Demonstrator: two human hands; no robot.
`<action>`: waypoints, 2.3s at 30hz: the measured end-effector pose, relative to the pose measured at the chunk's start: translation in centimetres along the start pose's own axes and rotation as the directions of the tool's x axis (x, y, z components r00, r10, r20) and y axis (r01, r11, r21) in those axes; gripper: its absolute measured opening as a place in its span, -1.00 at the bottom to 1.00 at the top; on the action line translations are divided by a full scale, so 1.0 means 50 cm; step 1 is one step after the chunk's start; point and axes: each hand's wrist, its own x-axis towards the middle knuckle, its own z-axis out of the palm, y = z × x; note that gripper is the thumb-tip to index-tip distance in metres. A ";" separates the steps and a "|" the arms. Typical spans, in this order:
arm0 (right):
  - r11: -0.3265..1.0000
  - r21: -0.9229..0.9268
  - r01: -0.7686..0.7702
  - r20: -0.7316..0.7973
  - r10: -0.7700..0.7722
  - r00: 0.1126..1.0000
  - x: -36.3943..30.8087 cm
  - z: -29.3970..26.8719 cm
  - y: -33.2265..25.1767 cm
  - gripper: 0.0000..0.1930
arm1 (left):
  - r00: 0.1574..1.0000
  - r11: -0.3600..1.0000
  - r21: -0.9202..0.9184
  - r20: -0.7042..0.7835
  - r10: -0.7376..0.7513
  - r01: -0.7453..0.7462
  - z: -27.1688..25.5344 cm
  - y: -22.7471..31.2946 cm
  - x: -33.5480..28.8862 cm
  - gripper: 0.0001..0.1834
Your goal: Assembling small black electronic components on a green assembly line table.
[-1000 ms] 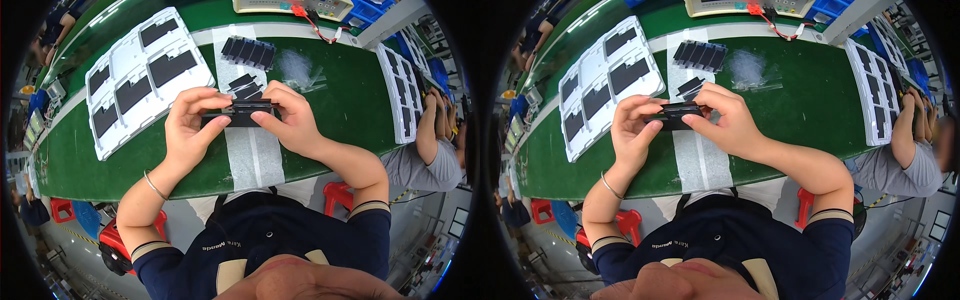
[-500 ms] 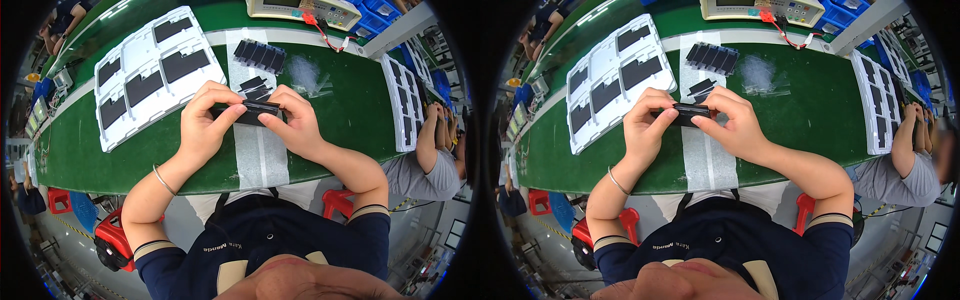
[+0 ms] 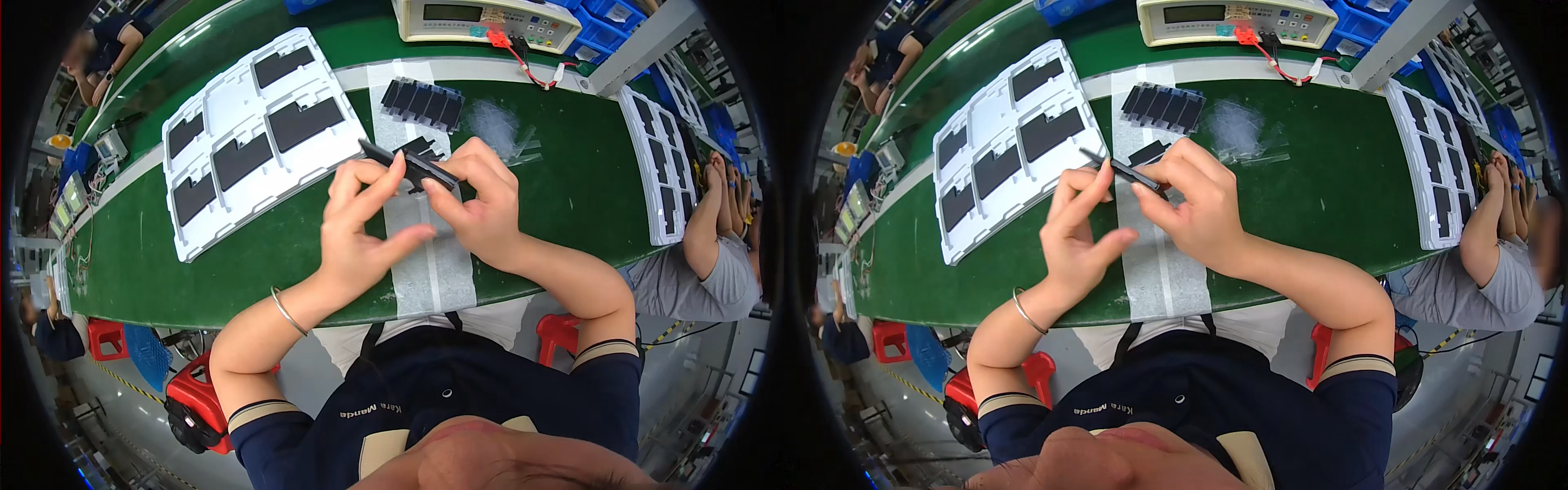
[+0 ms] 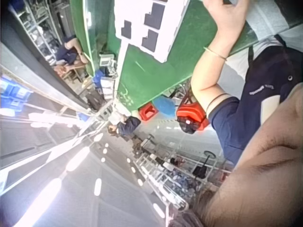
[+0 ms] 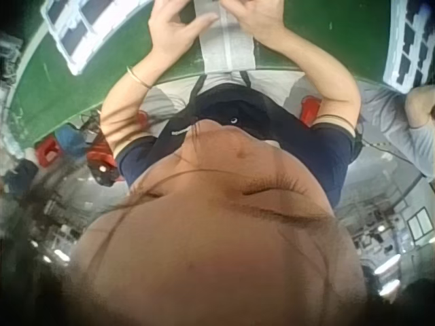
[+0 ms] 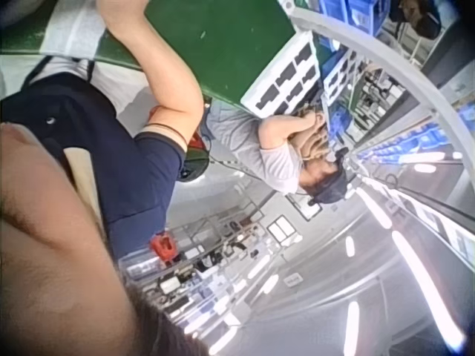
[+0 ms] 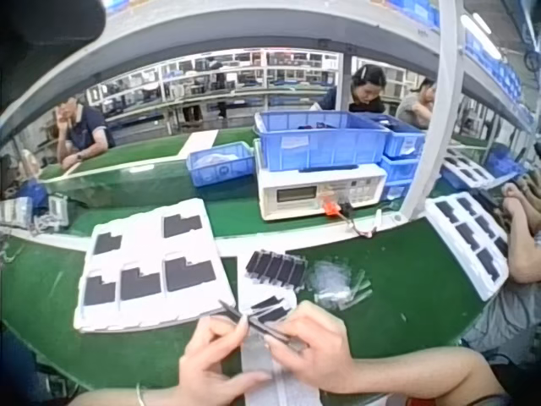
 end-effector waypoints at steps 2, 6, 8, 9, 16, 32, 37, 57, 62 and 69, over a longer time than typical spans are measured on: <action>0.990 -0.127 0.068 -0.008 -0.070 0.998 -0.002 0.000 0.005 -0.83 | 0.988 0.995 0.097 0.156 0.000 -0.015 -0.002 0.015 0.004 -0.04; 0.965 -0.189 0.181 -0.038 -0.192 0.981 -0.002 0.008 0.000 -0.79 | 0.978 0.939 0.326 0.204 0.048 -0.114 0.019 0.045 -0.002 0.17; 0.960 -0.201 0.194 -0.014 -0.201 0.979 -0.003 0.004 -0.003 -0.79 | 0.977 0.922 0.365 0.203 0.062 -0.134 0.024 0.047 -0.007 0.22; 0.961 -0.197 0.193 0.001 -0.196 0.981 0.000 -0.001 -0.005 -0.80 | 0.977 0.916 0.376 0.206 0.062 -0.137 0.019 0.053 -0.005 0.15; 0.779 0.409 -0.475 0.242 0.409 0.880 0.001 -0.042 0.000 -0.88 | 0.994 0.936 0.336 0.017 0.106 -0.105 -0.031 0.023 0.013 -0.15; 0.644 0.592 -0.485 0.304 0.379 0.874 0.003 -0.064 0.016 -0.89 | 0.845 0.511 -0.682 0.334 -0.419 0.523 -0.013 0.016 -0.008 -0.35; 0.862 0.393 -0.321 0.143 0.288 0.947 -0.008 -0.061 0.020 -0.90 | 0.896 0.695 -0.567 0.314 -0.314 0.442 -0.010 0.002 -0.017 -0.34; 0.784 0.494 -0.377 0.255 0.284 0.924 0.006 -0.056 0.024 -0.82 | 0.848 0.478 -0.713 0.337 -0.408 0.513 -0.007 0.032 -0.001 -0.28; 0.665 0.497 -0.557 0.446 0.355 0.822 0.020 -0.083 0.032 -0.91 | 0.798 0.383 -0.715 0.422 -0.430 0.584 -0.013 0.027 0.002 -0.29; 0.706 0.440 -0.556 0.413 0.390 0.823 0.006 -0.076 0.032 -0.89 | 0.755 0.516 -0.559 0.393 -0.524 0.649 -0.019 0.008 -0.007 -0.49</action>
